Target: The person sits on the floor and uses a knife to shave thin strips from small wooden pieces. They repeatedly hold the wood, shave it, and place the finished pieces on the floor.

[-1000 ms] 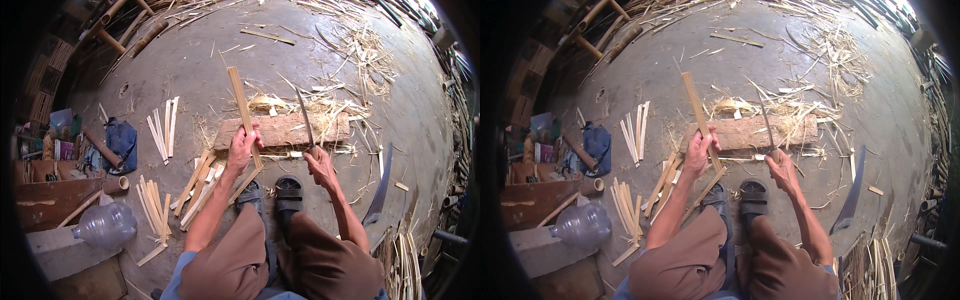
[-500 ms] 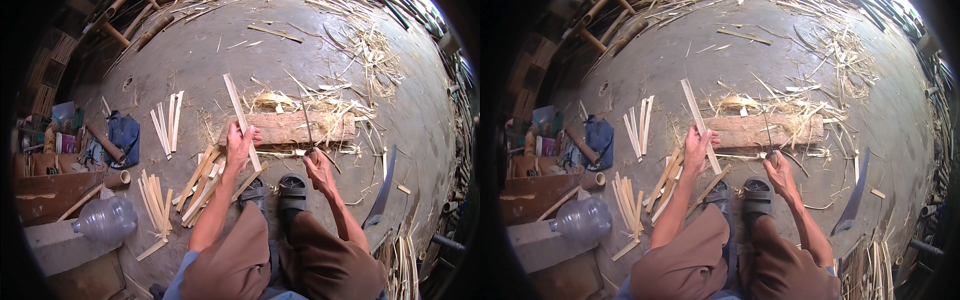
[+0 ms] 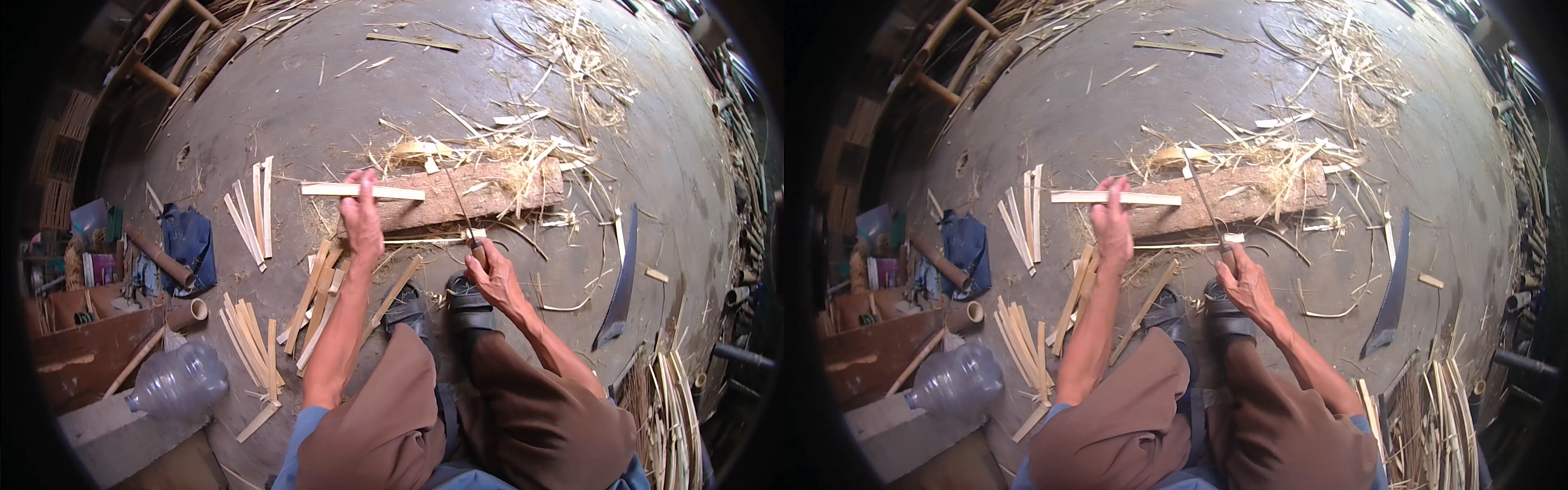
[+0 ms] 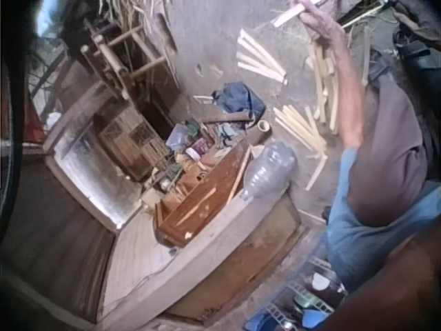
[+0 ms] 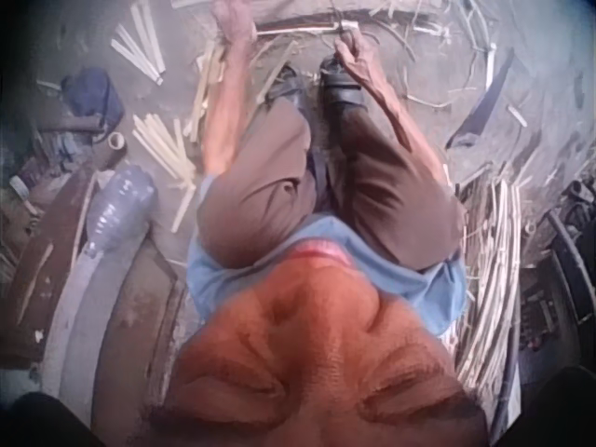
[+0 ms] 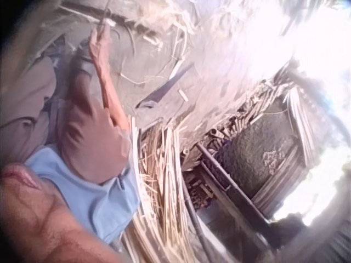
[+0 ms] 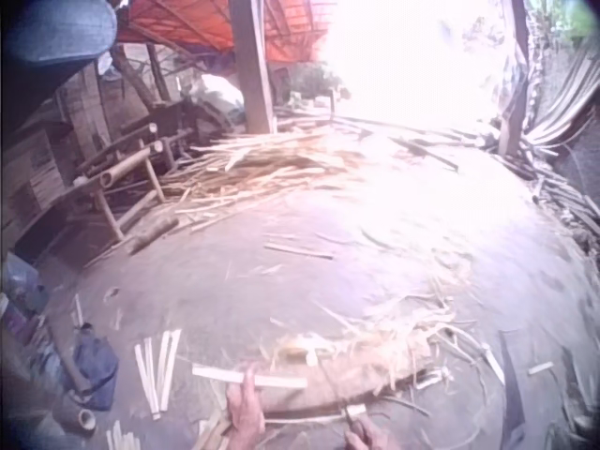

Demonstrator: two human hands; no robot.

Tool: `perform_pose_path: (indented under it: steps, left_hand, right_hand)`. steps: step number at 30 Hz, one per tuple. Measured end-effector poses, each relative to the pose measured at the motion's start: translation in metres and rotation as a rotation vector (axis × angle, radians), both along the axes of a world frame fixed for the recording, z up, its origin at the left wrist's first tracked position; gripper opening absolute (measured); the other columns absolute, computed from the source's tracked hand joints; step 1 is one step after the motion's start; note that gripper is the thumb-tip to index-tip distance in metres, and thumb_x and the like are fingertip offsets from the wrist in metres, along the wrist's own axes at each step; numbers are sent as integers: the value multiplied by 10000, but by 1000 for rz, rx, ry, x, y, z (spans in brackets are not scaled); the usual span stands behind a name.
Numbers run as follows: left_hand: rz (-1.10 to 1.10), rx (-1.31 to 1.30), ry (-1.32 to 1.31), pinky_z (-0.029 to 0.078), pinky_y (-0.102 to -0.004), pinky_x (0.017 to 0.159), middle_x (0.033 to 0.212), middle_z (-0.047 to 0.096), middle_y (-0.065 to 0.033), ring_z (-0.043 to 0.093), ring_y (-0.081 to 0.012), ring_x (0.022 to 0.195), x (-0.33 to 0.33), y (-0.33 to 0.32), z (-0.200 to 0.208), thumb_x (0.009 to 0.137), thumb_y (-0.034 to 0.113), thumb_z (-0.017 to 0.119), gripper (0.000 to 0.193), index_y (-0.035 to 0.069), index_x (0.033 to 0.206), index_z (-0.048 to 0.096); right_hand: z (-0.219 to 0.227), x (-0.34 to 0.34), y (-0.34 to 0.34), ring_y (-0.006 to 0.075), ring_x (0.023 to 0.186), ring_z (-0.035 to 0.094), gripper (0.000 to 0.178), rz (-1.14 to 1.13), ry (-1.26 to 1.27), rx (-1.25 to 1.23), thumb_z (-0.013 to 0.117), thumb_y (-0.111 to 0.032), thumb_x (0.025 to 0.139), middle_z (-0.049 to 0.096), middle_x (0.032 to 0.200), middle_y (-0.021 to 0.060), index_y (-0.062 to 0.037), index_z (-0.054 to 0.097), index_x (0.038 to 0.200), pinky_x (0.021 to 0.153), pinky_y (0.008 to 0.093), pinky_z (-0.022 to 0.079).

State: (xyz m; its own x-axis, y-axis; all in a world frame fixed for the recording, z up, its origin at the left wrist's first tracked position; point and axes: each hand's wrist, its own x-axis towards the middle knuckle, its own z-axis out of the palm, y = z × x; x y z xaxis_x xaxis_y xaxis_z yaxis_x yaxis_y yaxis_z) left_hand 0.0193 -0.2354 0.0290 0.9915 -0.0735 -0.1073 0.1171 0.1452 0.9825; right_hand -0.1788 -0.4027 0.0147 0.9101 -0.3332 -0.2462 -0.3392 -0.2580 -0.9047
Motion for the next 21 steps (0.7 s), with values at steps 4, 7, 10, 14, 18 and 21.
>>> perform_pose_path:
  steps: [4,7,10,14,18,21]
  left_hand:
    - [342,-159,-249,469,-319,888,955,611,-59,591,-165,914,17,13,41,1026,252,478,227,46,1099,539]
    - [287,-377,-377,474,-301,771,857,568,-45,537,-128,784,30,45,31,1027,289,484,250,44,1065,517]
    - [355,-333,-363,398,-298,709,750,410,11,391,-95,683,3,18,42,1031,280,476,216,67,1004,490]
    - [388,-458,-275,367,-296,735,741,401,6,390,-110,723,-30,-10,60,1039,296,450,230,67,1040,474]
    - [427,-336,-329,358,-303,735,752,396,5,382,-115,720,-49,-15,59,1042,298,442,236,71,993,487]
    - [411,-282,-314,357,-300,718,763,393,5,378,-120,717,-42,-13,59,1049,286,419,257,83,905,484]
  right_hand:
    - [5,-9,-1,342,592,588,326,47,61,-99,517,-257,990,543,627,199,-50,468,1237,564,447,416]
    - [11,-8,13,426,609,578,275,66,3,-79,450,-270,1021,531,626,234,-76,457,1216,573,500,415]
    - [16,-3,24,450,636,584,243,188,56,20,443,-272,1025,538,640,254,-79,456,1171,575,517,411]
    - [41,23,43,491,648,569,235,292,10,63,441,-293,1025,542,631,257,-79,450,1122,559,537,400]
    - [32,35,61,511,684,578,264,276,-62,70,450,-341,1018,575,657,260,-83,447,1075,576,550,428]
    - [-13,24,43,510,732,604,316,228,212,-1,441,-402,1011,623,722,269,-91,463,1062,607,587,447]
